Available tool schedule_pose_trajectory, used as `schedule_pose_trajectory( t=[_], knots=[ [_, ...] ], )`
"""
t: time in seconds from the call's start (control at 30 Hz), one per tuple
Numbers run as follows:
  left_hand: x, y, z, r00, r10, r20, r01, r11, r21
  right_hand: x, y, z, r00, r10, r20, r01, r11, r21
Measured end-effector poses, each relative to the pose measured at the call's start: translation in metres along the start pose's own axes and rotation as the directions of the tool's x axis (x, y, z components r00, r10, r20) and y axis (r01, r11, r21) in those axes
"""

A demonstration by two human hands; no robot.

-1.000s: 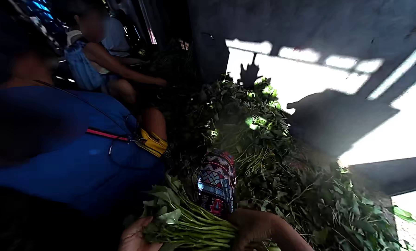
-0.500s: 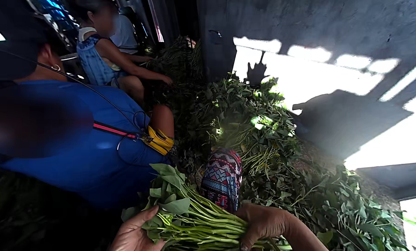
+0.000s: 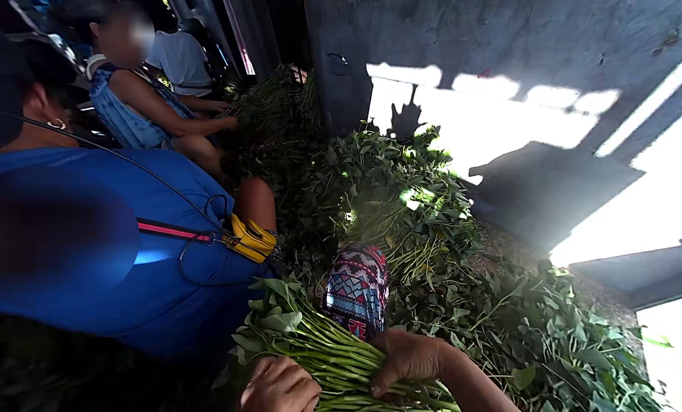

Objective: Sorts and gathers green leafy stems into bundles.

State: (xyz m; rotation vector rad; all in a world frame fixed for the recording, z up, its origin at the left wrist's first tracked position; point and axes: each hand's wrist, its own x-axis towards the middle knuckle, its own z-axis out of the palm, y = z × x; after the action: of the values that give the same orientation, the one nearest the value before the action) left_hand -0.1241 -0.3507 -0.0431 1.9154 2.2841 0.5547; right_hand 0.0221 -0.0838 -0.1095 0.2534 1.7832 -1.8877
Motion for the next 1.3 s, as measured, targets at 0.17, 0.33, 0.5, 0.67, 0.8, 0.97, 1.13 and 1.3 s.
schedule_pose_trajectory(
  t=[0.17, 0.33, 0.5, 0.67, 0.8, 0.97, 1.13, 1.3],
  knots=[
    [0.012, 0.008, 0.029, 0.994, -0.002, 0.112, -0.036, 0.941, 0.336, -0.002, -0.001, 0.005, 1.0, 0.008, -0.02, -0.009, 1.0, -0.025],
    [0.017, 0.017, 0.041, 0.993, 0.027, 0.117, -0.066, 0.936, 0.346, -0.003, -0.002, 0.005, 0.999, 0.034, -0.034, -0.036, 0.998, -0.053],
    [0.02, 0.02, 0.054, 0.998, 0.002, 0.065, -0.028, 0.917, 0.398, -0.002, 0.0, 0.007, 0.998, 0.028, -0.052, -0.031, 0.998, -0.06],
    [0.019, 0.022, 0.068, 0.999, -0.031, -0.031, 0.041, 0.894, 0.446, -0.001, 0.001, 0.009, 0.997, 0.03, -0.066, -0.033, 0.998, -0.052],
    [0.018, 0.019, 0.076, 0.994, -0.021, -0.107, 0.068, 0.885, 0.461, -0.001, 0.0, 0.01, 0.997, 0.043, -0.064, -0.046, 0.998, -0.049],
    [0.016, 0.012, 0.081, 0.987, -0.023, -0.161, 0.086, 0.916, 0.392, 0.0, 0.002, 0.009, 0.998, 0.03, -0.059, -0.034, 0.998, -0.057],
    [0.004, 0.011, 0.039, 0.966, -0.097, -0.24, 0.124, 0.987, 0.098, 0.0, 0.003, 0.007, 0.998, 0.012, -0.054, -0.015, 0.998, -0.065],
    [-0.035, -0.043, -0.047, 0.918, -0.396, 0.035, 0.372, 0.887, 0.274, 0.0, 0.006, 0.003, 1.0, 0.005, -0.016, -0.006, 0.999, -0.046]
  ],
)
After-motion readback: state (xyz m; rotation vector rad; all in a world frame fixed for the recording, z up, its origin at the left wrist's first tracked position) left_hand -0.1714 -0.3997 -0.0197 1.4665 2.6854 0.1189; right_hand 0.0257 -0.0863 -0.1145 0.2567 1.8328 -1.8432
